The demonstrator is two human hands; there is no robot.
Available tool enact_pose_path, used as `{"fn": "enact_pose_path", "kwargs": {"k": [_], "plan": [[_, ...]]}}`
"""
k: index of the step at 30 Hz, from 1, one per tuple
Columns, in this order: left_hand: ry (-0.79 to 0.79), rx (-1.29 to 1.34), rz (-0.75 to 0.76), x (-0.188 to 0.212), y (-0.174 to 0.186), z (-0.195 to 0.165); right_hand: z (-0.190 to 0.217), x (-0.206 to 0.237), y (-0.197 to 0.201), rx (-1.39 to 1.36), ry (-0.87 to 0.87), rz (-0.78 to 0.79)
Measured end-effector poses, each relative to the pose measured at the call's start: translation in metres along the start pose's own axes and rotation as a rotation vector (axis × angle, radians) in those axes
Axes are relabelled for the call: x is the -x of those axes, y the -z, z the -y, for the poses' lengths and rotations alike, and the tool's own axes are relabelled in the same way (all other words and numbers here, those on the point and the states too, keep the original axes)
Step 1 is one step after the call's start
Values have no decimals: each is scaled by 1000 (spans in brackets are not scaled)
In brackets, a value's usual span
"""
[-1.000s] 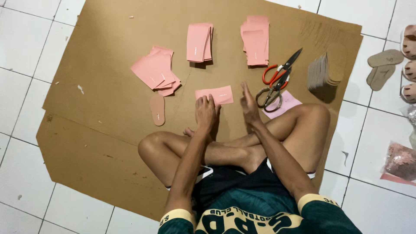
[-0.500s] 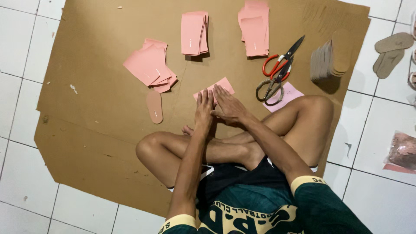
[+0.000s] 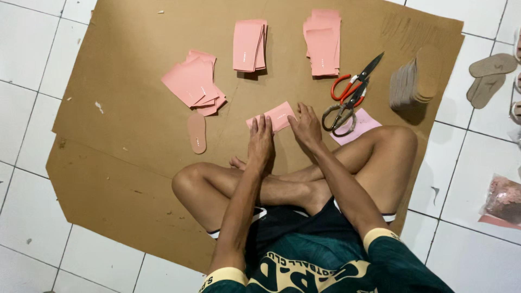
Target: The person sits on the floor and sorts pink foam pieces, picking up individual pieces, aligning them, and stacking them into piles on the cardboard. They occasionally pick up a foam insole, hold it up, and place it with the sorted pieces.
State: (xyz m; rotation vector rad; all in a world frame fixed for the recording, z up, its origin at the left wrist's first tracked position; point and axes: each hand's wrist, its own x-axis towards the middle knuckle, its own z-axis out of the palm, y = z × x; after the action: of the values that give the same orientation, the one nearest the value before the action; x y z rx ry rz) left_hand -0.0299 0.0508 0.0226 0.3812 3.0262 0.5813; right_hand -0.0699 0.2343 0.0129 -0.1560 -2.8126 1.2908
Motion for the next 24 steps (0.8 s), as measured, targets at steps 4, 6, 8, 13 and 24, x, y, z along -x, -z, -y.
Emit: {"fn": "enact_pose_path", "kwargs": {"k": [4, 6, 8, 13, 24], "plan": [[-8, 50, -15, 1, 8, -3, -3, -9, -6, -94, -142, 75], [-23, 14, -23, 4, 11, -6, -12, -9, -5, -284, -275, 107], [16, 140, -244, 8, 11, -15, -25, -8, 1, -767, -365, 192], [478, 830, -222, 15, 13, -44, -27, 3, 24, -1219, -323, 180], [120, 1539, -303, 27, 146, -100, 61, 81, 96, -1711, -222, 315]]}}
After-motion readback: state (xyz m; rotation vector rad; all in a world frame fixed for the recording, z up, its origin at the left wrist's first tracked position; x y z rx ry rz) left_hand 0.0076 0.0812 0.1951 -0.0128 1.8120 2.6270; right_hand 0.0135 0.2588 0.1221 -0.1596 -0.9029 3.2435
